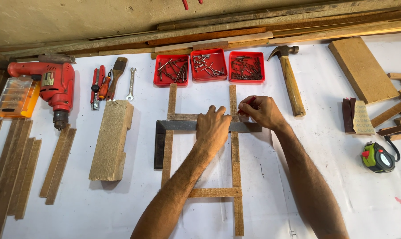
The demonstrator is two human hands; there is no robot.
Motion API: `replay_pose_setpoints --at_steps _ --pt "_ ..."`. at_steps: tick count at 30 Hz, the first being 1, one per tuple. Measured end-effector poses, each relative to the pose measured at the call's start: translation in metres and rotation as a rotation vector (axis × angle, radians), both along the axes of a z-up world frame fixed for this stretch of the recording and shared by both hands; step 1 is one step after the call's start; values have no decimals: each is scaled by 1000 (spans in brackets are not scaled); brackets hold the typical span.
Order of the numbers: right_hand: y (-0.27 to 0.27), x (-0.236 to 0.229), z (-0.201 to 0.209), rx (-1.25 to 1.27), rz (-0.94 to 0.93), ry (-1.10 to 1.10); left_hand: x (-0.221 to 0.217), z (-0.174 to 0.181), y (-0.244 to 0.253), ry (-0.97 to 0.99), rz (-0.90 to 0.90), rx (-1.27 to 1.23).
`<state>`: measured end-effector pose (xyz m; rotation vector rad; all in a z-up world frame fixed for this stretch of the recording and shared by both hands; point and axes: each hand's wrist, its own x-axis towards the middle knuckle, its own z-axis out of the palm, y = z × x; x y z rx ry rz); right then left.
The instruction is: Assembling a wooden frame using a hammer, nails, and a square ruler on a workbench.
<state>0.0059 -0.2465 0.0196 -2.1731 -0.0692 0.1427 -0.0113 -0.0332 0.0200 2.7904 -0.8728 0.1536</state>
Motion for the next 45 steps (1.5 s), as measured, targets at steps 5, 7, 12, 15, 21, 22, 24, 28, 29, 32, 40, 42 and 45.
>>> replay_pose_setpoints --at_steps 5,7,12,15,21,22,24,28,29,32,40,42,45 --pt "8 -5 12 33 6 24 -4 4 1 51 10 -14" --pt "6 -4 10 35 14 22 -5 5 1 59 13 -20" --pt "6 -5 10 42 -24 18 -8 9 3 69 25 -37" --pt "10 -7 16 52 -12 28 -6 10 4 99 27 -8" --pt "3 -3 10 4 -22 -39 -9 7 3 102 39 -69" --pt "6 -5 13 3 -23 -51 -10 11 5 89 38 -70" --pt "10 -10 18 102 -5 25 -13 19 5 130 35 -35" --pt "5 -1 13 112 24 -33 -6 7 4 30 22 -61" --pt "5 -2 12 96 4 -33 -8 9 5 74 26 -52" --pt "8 -3 14 72 -17 -4 -8 8 6 95 25 -52" --pt "8 -9 11 68 5 0 -12 12 6 98 21 -57" --pt "13 -8 22 30 -17 8 -10 13 5 91 33 -44" --pt "10 -8 23 61 -22 68 -11 17 6 90 30 -48"
